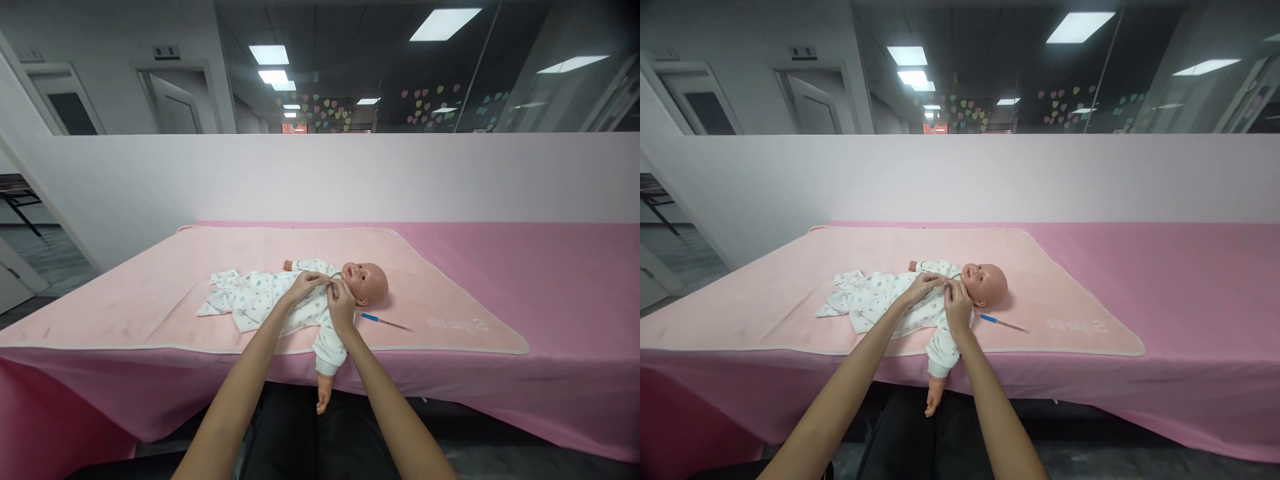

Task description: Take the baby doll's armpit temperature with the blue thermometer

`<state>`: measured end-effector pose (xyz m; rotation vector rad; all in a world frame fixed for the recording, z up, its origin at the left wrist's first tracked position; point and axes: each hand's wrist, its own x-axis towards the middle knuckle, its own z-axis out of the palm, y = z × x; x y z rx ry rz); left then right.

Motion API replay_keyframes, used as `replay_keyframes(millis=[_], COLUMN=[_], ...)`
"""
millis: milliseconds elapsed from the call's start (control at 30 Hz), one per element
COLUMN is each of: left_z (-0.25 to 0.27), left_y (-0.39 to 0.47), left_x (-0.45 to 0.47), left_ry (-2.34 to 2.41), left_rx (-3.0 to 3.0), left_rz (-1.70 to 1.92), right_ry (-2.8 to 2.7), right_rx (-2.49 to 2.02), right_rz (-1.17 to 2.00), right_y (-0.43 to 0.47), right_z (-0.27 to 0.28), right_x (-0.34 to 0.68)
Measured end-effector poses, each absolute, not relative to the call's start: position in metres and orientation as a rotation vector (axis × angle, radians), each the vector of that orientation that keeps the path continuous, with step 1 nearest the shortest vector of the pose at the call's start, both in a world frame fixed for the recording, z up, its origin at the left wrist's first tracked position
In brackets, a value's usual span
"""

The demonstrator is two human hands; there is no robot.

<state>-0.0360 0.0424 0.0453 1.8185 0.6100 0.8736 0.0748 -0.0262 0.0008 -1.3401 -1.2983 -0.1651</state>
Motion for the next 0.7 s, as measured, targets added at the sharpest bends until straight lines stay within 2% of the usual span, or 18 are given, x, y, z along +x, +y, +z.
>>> replay_keyframes(millis=[167, 300, 700], left_z=[0.04, 0.032, 0.03], left_y=[0.035, 0.034, 0.038], left_x=[-0.041, -0.038, -0.04], left_ry=[0.764, 0.823, 0.722], left_rx=[1.991, 2.092, 1.963], left_rz=[0.853, 1.011, 0.997], right_ry=[-1.283, -1.259, -1.253], right_rx=[-1.361, -1.357, -1.242], right_rz=[-0.143, -0.154, -0.279], right_y=[-0.027, -0.026, -0.015], right_z=[-0.003, -0.005, -0.014], right_x=[0.077, 0.076, 0.076])
